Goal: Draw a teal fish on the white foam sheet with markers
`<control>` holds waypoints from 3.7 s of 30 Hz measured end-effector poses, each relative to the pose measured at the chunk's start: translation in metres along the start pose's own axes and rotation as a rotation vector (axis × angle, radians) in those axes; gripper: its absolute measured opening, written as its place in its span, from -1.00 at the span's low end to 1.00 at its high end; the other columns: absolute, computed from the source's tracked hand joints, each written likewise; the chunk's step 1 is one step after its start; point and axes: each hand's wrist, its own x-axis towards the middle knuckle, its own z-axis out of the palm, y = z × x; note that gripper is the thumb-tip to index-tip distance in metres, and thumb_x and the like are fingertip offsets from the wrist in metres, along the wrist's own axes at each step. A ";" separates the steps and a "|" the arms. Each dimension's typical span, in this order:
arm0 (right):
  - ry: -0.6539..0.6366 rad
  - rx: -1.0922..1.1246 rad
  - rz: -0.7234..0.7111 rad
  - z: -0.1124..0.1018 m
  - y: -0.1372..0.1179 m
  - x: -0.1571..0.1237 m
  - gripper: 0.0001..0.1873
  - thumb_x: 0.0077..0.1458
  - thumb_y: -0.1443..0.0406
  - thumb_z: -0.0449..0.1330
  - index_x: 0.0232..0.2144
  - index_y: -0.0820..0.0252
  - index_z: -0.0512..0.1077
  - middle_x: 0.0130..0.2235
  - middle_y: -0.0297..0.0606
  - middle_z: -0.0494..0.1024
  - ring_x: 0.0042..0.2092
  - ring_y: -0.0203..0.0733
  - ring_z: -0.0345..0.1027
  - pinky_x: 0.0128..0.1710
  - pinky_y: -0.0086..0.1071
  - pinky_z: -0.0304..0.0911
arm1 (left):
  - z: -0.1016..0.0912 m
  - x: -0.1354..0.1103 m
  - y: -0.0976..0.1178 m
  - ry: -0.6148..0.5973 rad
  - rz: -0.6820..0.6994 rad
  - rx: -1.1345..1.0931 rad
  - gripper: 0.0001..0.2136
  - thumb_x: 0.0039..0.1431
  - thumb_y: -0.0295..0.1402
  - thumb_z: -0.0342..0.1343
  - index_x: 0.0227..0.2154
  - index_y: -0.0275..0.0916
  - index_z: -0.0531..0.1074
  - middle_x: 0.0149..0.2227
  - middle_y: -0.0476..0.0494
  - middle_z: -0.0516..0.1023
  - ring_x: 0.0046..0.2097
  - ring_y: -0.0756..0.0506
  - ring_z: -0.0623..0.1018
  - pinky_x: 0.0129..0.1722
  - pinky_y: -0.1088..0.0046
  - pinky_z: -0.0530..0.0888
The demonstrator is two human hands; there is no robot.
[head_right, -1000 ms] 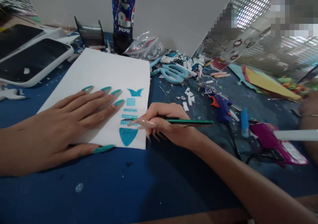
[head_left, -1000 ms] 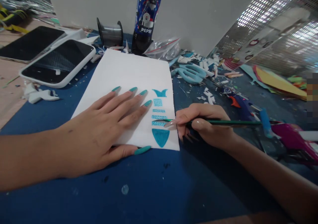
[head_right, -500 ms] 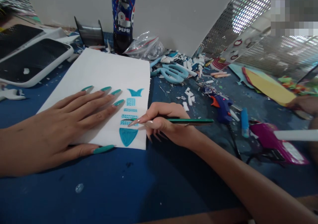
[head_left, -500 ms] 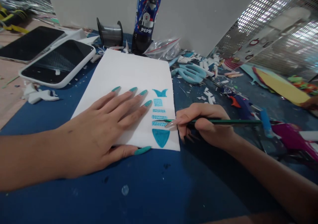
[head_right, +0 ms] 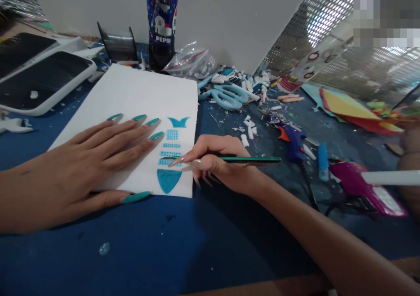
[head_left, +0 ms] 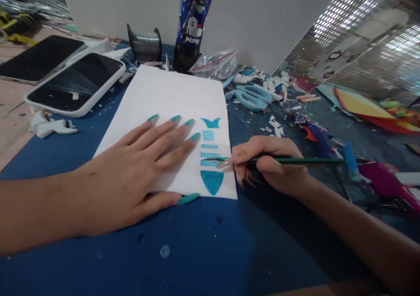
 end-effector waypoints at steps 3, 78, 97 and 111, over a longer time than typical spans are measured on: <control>0.009 0.012 -0.001 0.001 -0.001 0.001 -0.76 0.23 0.09 0.31 -0.30 0.11 0.63 -0.52 -0.27 0.58 -0.61 -0.32 0.36 -0.73 -0.49 0.14 | 0.000 0.001 0.002 0.005 -0.024 -0.010 -0.35 0.47 0.05 -0.25 0.47 -0.08 -0.25 0.51 -0.08 -0.14 0.49 -0.33 -0.02 0.43 0.01 -0.01; -0.122 -0.248 -0.029 -0.006 -0.003 0.010 -0.72 0.27 0.22 0.27 -0.47 0.21 0.47 -0.55 -0.39 0.42 -0.57 -0.41 0.22 -0.65 -0.50 0.04 | -0.003 -0.001 -0.002 0.009 0.021 -0.002 -0.30 0.46 0.05 -0.20 0.48 -0.11 -0.30 0.50 -0.13 -0.12 0.47 -0.36 0.04 0.42 -0.01 0.06; -0.165 -0.263 0.015 -0.014 -0.005 0.010 -0.66 0.28 0.10 0.25 -0.44 0.21 0.48 -0.57 -0.40 0.34 -0.57 -0.38 0.12 -0.61 -0.42 -0.03 | -0.001 -0.001 -0.004 0.057 0.035 -0.013 -0.34 0.46 0.01 -0.18 0.47 -0.10 -0.19 0.50 -0.07 -0.08 0.46 -0.38 0.09 0.43 0.01 0.02; -0.170 -0.239 0.068 -0.019 -0.004 0.004 -0.71 0.26 0.11 0.27 -0.40 0.19 0.51 -0.58 -0.41 0.32 -0.56 -0.36 0.15 -0.60 -0.41 0.01 | 0.002 -0.001 -0.003 0.050 0.021 0.017 -0.34 0.46 0.04 -0.22 0.47 -0.06 -0.24 0.50 0.00 -0.11 0.46 -0.35 0.10 0.41 0.01 0.06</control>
